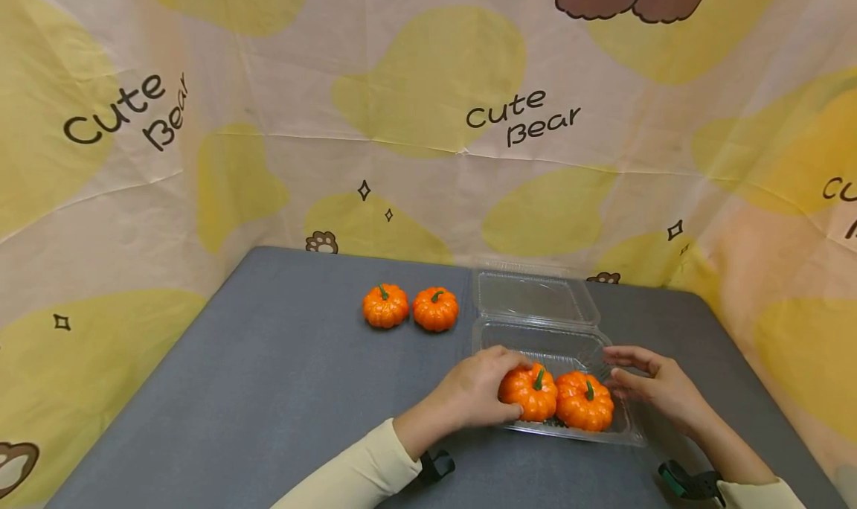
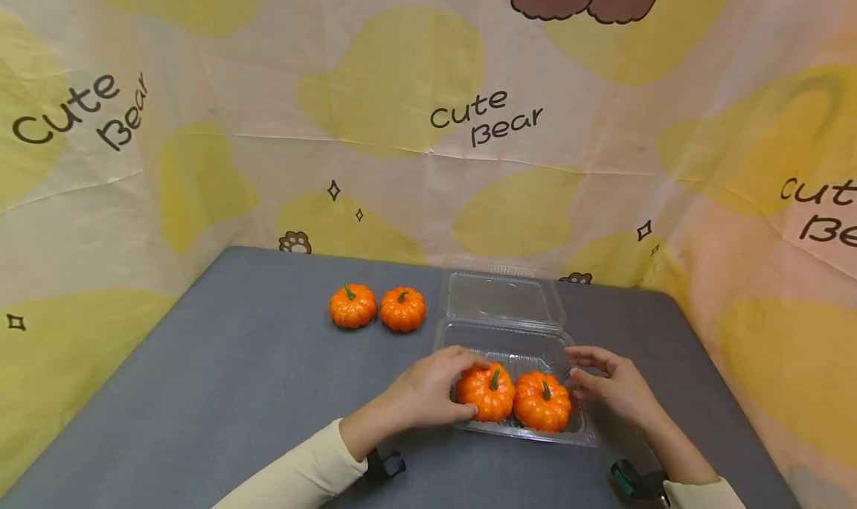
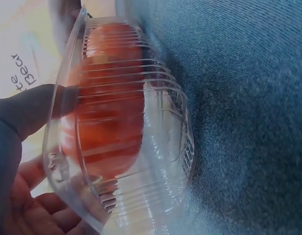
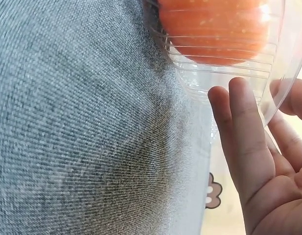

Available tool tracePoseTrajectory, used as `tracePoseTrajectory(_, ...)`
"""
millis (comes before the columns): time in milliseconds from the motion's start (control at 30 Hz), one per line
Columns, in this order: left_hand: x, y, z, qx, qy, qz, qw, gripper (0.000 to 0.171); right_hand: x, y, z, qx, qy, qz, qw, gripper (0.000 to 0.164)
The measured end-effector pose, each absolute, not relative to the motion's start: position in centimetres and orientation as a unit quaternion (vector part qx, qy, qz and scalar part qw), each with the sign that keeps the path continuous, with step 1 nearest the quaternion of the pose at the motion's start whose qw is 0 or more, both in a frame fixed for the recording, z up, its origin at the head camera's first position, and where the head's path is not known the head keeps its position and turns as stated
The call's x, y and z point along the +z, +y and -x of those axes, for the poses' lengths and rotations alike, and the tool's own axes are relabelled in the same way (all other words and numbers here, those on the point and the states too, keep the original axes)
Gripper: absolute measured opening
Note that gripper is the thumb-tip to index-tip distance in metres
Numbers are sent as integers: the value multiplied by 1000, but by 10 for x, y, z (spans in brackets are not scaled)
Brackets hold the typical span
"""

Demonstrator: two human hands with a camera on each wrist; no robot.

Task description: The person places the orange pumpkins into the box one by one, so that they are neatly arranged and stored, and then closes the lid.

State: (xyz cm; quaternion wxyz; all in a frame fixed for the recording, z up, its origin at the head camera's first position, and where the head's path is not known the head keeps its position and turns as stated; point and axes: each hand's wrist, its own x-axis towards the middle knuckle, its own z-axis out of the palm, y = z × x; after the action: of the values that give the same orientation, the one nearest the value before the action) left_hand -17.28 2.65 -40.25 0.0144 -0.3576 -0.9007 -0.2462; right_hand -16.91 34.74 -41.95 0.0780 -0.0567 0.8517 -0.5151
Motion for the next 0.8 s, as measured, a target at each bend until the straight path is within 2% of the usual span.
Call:
tracePoseTrajectory(267,-405,29,173,-217,-907,360,23,55,-420,347,169,-517,851,57,77,48)
tracePoseTrajectory(800,-405,30,177,-195,-914,356,-5,50,-419,348,169,-525,845,65,77,47)
